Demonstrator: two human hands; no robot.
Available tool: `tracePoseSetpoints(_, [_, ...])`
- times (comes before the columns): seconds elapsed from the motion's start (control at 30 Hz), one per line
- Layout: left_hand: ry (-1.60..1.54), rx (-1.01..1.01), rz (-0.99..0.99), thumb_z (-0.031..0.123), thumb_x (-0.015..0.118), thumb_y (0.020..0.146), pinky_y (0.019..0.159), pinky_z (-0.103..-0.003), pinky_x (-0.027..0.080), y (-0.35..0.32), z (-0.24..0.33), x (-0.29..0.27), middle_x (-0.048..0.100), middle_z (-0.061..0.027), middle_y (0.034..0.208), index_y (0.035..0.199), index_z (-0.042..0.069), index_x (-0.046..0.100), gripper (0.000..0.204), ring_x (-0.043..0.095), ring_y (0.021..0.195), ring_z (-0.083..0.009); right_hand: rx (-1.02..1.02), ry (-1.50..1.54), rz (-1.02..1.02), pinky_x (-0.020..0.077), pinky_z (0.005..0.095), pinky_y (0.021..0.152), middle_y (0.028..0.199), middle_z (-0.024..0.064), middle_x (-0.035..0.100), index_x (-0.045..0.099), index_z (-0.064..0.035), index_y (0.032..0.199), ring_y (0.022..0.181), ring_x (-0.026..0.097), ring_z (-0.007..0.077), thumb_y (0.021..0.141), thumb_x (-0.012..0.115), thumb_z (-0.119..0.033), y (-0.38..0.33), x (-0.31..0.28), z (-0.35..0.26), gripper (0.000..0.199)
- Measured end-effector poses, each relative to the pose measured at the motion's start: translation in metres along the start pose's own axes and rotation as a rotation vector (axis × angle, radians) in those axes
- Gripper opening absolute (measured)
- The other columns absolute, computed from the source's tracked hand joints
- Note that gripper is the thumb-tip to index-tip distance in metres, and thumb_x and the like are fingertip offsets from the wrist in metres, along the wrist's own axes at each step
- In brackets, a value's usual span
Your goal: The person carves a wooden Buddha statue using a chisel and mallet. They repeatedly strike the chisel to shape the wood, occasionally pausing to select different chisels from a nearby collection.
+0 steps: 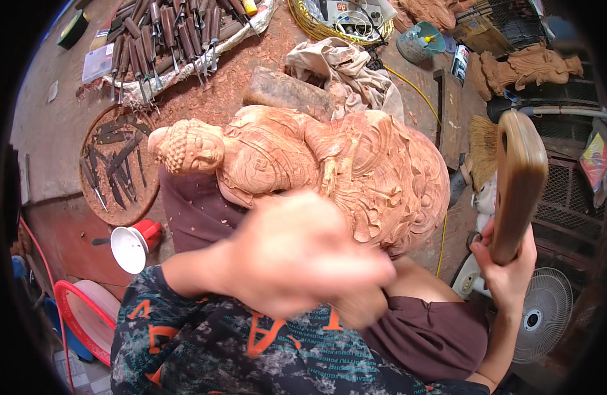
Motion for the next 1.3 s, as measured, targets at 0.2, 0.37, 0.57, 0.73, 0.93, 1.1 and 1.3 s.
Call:
tracePoseSetpoints(0.2, [-0.022,0.276,0.099,0.020,0.068,0.076,0.061,-0.034,0.038,-0.037,-0.008,0.059,0.043,-0.0032,0.074,0.084,0.005,0.059,0.019,0.048,0.064,-0.0195,-0.651,-0.583,-0.143,0.0517,0.0391,0.077,0.095,0.0155,0.064,0.054,0.0024,0.120,0.084,0.064,0.0283,0.078,0.084,-0.015,-0.043,0.011,-0.053,0.054])
tracePoseSetpoints(0.37, [-0.036,0.315,0.236,0.023,0.070,0.070,0.056,-0.033,0.035,-0.047,-0.021,0.052,0.038,-0.0012,0.064,0.069,0.008,0.049,0.025,0.046,0.059,-0.0185,-0.866,-0.561,-0.092,0.0474,0.0378,0.057,0.069,0.0099,0.059,0.057,-0.0017,0.102,0.055,0.057,0.0248,0.076,0.083,-0.024,-0.036,0.033,-0.088,0.043])
tracePoseSetpoints(0.57, [-0.044,0.428,0.101,0.022,0.069,0.074,0.054,-0.032,0.036,-0.047,-0.026,0.058,0.040,-0.0004,0.061,0.066,0.010,0.046,0.027,0.048,0.056,-0.0184,-0.935,-0.649,-0.032,0.0459,0.0376,0.055,0.070,0.0047,0.049,0.056,-0.0093,0.096,0.058,0.050,0.0221,0.077,0.086,-0.026,-0.042,0.038,-0.100,0.039])
tracePoseSetpoints(0.73, [-0.069,0.494,0.117,0.018,0.072,0.081,0.052,-0.030,0.034,-0.047,-0.027,0.051,0.036,0.0011,0.063,0.075,0.006,0.057,0.020,0.043,0.054,-0.0160,-0.975,-0.659,-0.046,0.0443,0.0341,0.051,0.071,0.0051,0.049,0.057,-0.0072,0.093,0.057,0.050,0.0212,0.080,0.084,-0.026,-0.046,0.044,-0.107,0.036])
tracePoseSetpoints(0.93, [0.241,0.079,0.221,0.012,0.070,0.066,0.071,-0.036,0.041,-0.045,-0.026,0.057,0.042,-0.0015,0.073,0.092,0.011,0.066,0.026,0.048,0.066,-0.0189,-0.962,-0.669,-0.061,0.0423,0.0327,0.050,0.071,0.0049,0.050,0.061,-0.0051,0.088,0.057,0.050,0.0209,0.078,0.085,-0.026,-0.045,0.048,-0.109,0.034])
tracePoseSetpoints(1.1, [0.174,0.203,0.294,0.012,0.070,0.066,0.068,-0.036,0.040,-0.056,-0.014,0.044,0.042,-0.0005,0.071,0.093,0.008,0.068,0.028,0.045,0.061,-0.0178,-0.987,-0.670,-0.104,0.0418,0.0323,0.049,0.071,0.0047,0.050,0.064,-0.0044,0.088,0.058,0.051,0.0208,0.077,0.086,-0.028,-0.044,0.051,-0.109,0.034])
tracePoseSetpoints(1.3, [-0.092,0.220,0.431,0.014,0.077,0.076,0.076,-0.039,0.045,-0.067,-0.022,0.048,0.046,-0.0021,0.074,0.094,0.004,0.064,0.024,0.051,0.068,-0.0198,-0.994,-0.622,-0.183,0.0426,0.0330,0.049,0.072,0.0053,0.050,0.065,-0.0036,0.094,0.059,0.051,0.0214,0.077,0.085,-0.025,-0.043,0.060,-0.111,0.034])
Point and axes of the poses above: each hand's wrist, its own y-axis towards the middle knuckle, its own x-axis out of the palm, z = x × y, the point moved 5 cm from there along y, towards the middle knuckle
